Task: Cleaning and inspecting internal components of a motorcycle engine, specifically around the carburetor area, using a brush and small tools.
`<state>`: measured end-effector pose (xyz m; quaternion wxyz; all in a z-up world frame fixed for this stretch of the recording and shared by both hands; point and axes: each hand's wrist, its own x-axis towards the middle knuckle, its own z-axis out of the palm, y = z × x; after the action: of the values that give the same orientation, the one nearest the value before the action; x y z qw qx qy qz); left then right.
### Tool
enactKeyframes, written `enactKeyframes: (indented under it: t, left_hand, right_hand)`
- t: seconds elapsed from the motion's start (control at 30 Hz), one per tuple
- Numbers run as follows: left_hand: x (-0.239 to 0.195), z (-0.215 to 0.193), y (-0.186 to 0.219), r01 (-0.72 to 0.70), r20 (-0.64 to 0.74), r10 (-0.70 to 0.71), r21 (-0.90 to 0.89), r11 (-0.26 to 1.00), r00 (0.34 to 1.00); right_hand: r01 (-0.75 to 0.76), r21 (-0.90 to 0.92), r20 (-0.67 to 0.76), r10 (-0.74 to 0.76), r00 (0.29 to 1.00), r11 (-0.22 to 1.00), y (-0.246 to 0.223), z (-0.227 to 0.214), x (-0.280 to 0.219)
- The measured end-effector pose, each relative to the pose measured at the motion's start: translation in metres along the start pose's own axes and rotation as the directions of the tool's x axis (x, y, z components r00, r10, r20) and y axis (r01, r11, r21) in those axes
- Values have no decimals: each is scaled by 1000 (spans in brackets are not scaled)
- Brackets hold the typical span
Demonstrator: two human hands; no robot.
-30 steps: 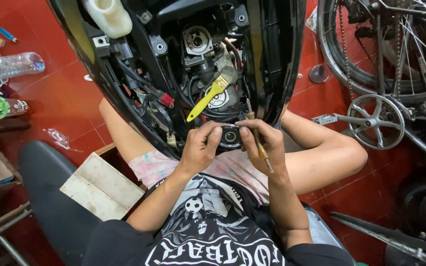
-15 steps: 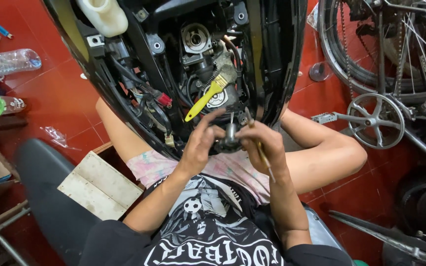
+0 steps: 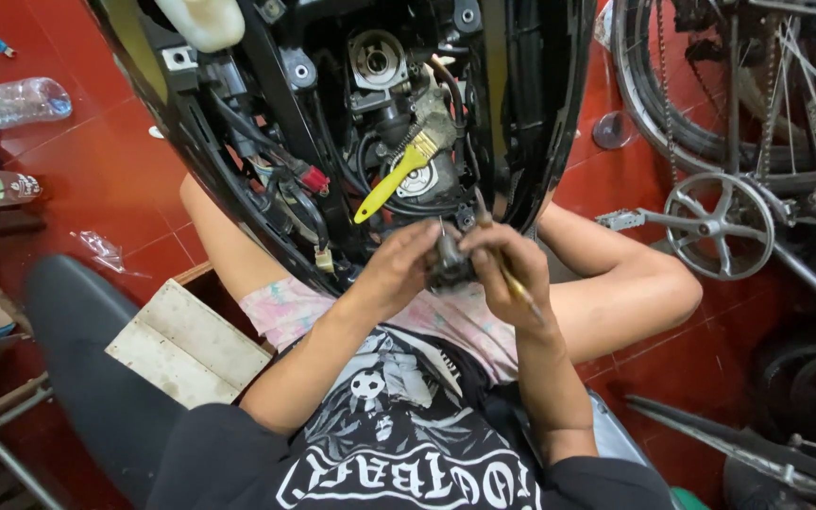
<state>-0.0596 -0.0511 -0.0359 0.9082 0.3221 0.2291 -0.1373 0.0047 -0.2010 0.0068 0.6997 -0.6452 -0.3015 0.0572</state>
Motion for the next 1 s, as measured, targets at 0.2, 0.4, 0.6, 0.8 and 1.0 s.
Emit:
enactKeyframes:
  t: [0.2,0.4,0.6,0.8,1.0]
  left_hand:
    - [1,15,14,25,10,-23,-159,987,1000]
    - [-6,31,28,-67,25,71,-124,990,997]
    - [-3,27,22,-84,42,89,-125,989,995]
    - [-2,26,24,-56,37,62,-142,988,997]
    - [-6,27,27,-38,33,46,-207,977,998]
  right_hand:
    - [-134,-22,-123,130,984,991,-16,12,9]
    - [-146,-28,-133,141,981,989,-18,15,9]
    - [-174,-28,-143,169,975,984,-22,14,12]
    - [-219,-27,-174,211,962,975,-19,15,9]
    - [-227,-20,-174,220,960,974,-23,14,11]
